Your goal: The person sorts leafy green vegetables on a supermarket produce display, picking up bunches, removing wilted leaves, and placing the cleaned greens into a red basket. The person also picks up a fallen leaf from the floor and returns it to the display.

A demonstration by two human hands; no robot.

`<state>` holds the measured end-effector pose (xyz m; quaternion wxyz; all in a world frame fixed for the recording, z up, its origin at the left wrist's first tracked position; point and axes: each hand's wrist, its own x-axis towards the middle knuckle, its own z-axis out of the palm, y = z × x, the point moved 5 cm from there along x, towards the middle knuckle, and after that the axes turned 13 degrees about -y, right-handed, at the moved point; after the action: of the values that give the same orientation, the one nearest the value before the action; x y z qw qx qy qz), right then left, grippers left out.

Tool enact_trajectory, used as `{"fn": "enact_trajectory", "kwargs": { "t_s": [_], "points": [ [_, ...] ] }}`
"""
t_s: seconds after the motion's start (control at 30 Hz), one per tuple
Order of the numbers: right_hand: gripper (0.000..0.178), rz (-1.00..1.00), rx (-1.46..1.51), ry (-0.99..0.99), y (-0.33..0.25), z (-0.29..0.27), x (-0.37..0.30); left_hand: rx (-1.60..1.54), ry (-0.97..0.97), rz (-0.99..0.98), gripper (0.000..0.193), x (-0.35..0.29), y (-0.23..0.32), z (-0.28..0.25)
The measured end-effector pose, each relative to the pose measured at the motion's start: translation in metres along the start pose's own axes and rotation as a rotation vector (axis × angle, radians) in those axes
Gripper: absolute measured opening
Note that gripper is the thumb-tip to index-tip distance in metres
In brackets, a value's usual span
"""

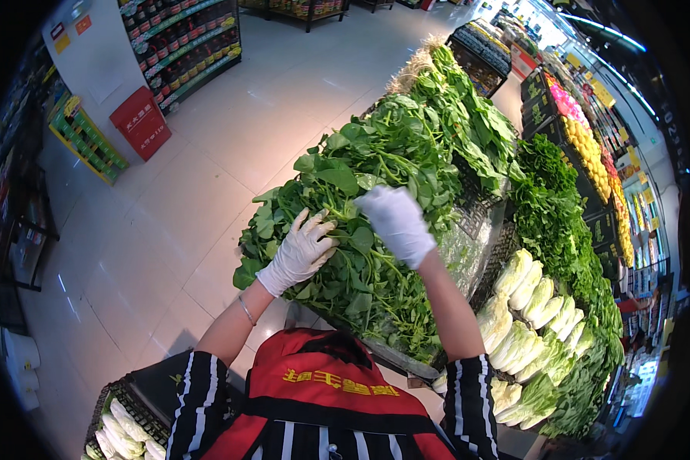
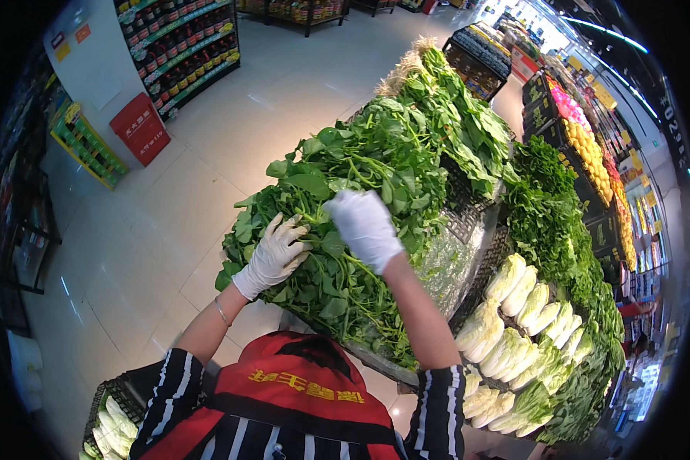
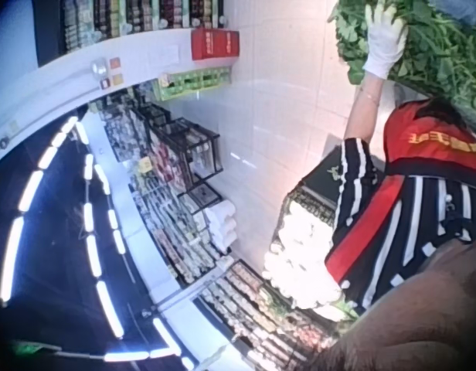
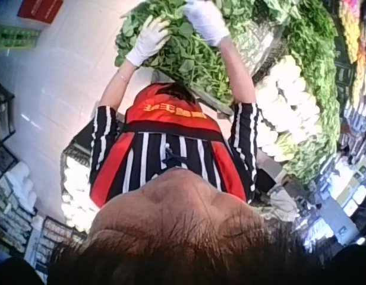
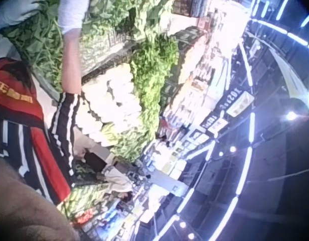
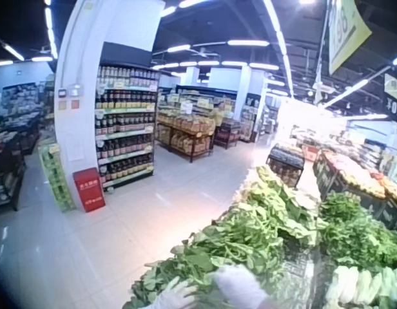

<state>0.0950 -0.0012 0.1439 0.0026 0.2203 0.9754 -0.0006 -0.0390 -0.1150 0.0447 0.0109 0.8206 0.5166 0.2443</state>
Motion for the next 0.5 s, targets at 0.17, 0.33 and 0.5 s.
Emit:
{"fn": "enact_trajectory", "kwargs": {
  "t_s": [0.17,0.33,0.5],
  "points": [
    [0.010,0.017,0.105,0.140,-0.012,0.032,0.009,-0.067,0.001,-0.009,0.023,0.001,0.012,-0.024],
    [0.003,0.028,0.063,0.133,-0.008,0.037,0.002,-0.055,0.154,-0.031,0.047,0.011,0.027,-0.040],
    [0.006,0.062,0.149,0.168,-0.007,0.048,0.007,-0.126,0.141,-0.078,0.077,0.034,0.024,-0.025]
  ]
}}
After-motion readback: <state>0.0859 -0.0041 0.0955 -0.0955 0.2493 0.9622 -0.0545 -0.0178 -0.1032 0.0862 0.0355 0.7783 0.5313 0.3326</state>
